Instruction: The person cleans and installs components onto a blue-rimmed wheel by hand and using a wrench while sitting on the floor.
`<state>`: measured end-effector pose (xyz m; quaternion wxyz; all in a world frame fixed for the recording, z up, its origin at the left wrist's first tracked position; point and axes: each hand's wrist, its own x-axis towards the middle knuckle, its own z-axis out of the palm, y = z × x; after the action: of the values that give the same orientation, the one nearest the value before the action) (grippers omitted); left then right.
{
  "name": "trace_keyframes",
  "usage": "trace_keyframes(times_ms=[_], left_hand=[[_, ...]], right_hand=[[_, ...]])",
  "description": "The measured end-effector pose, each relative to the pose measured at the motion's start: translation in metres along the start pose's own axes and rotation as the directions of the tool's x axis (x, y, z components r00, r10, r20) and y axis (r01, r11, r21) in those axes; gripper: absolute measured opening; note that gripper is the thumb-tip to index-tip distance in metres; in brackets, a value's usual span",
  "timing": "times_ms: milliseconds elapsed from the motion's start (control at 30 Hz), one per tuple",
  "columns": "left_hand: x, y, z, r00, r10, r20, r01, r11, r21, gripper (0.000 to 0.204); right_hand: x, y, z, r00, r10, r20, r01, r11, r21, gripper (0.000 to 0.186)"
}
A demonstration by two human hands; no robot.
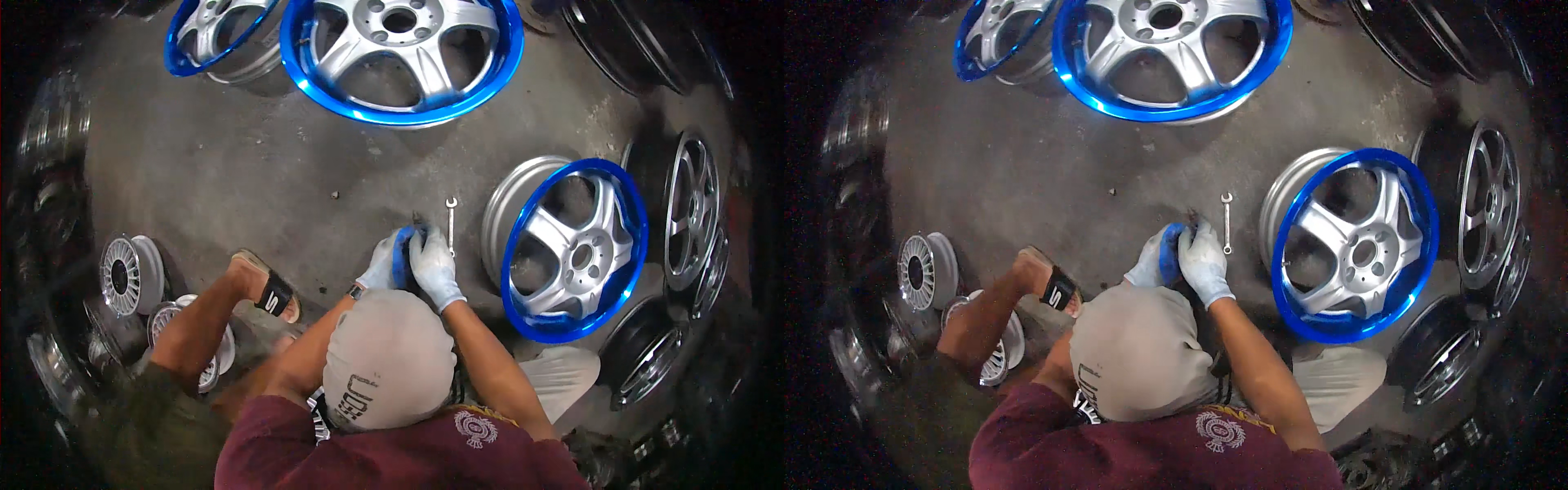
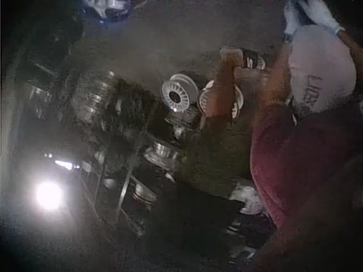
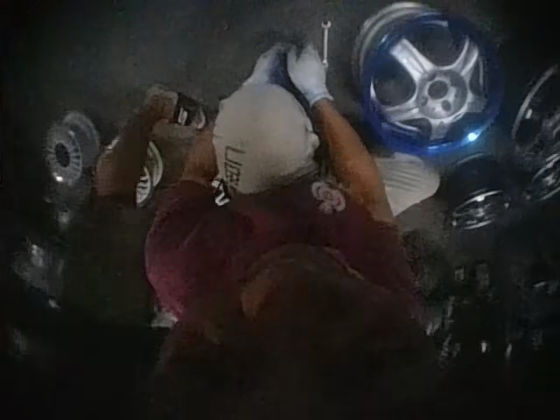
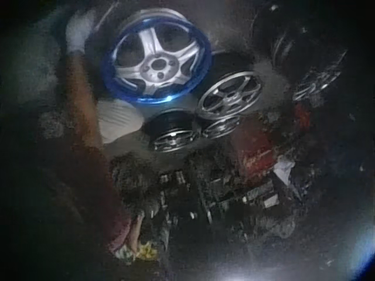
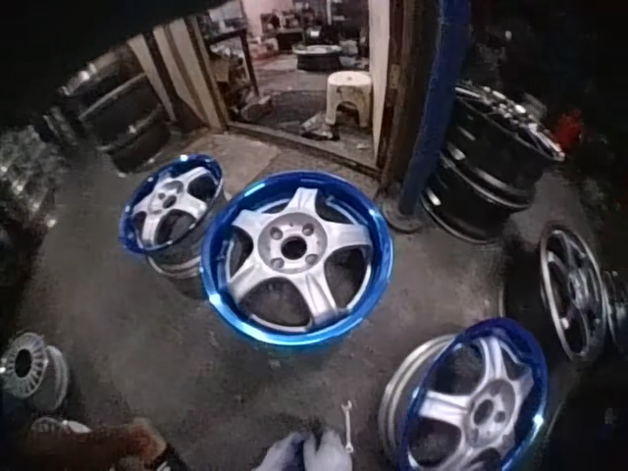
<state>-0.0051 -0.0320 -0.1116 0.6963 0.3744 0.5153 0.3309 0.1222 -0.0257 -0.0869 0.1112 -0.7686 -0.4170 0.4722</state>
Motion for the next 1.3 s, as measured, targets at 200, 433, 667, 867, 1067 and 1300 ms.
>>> trace_keyframes(times_ms=[200,433,667,867,1067,1300], left_hand=[[0.028,-0.068,-0.064,0.753,-0.58,-0.311,0.478,0.806,-0.348,0.031],[0.045,-0.015,-0.003,0.959,-0.042,-0.282,0.154,0.908,0.389,0.04],[0.058,-0.01,-0.025,0.87,-0.413,0.269,0.489,0.787,-0.376,0.028],[0.092,-0.067,-0.084,0.84,-0.529,-0.123,0.531,0.847,-0.019,0.027],[0.124,-0.055,-0.08,0.928,-0.196,-0.318,0.319,0.859,0.4,0.026],[0.177,0.031,-0.087,0.959,0.282,-0.03,-0.134,0.541,0.83,0.026]], right_hand=[[-0.017,-0.036,-0.004,0.911,-0.124,0.394,0.168,0.983,-0.08,0.05],[0.003,-0.021,-0.044,0.854,-0.043,0.518,-0.093,0.968,0.234,0.04],[0.004,-0.032,-0.029,0.854,0.006,0.52,-0.519,0.034,0.854,0.04],[-0.018,-0.058,-0.017,0.962,-0.108,0.25,-0.125,0.641,0.757,0.061],[-0.097,-0.063,-0.099,0.986,-0.115,0.12,0.026,0.818,0.575,0.04],[-0.166,0.001,-0.142,0.946,0.277,-0.17,-0.125,0.795,0.594,0.025]])
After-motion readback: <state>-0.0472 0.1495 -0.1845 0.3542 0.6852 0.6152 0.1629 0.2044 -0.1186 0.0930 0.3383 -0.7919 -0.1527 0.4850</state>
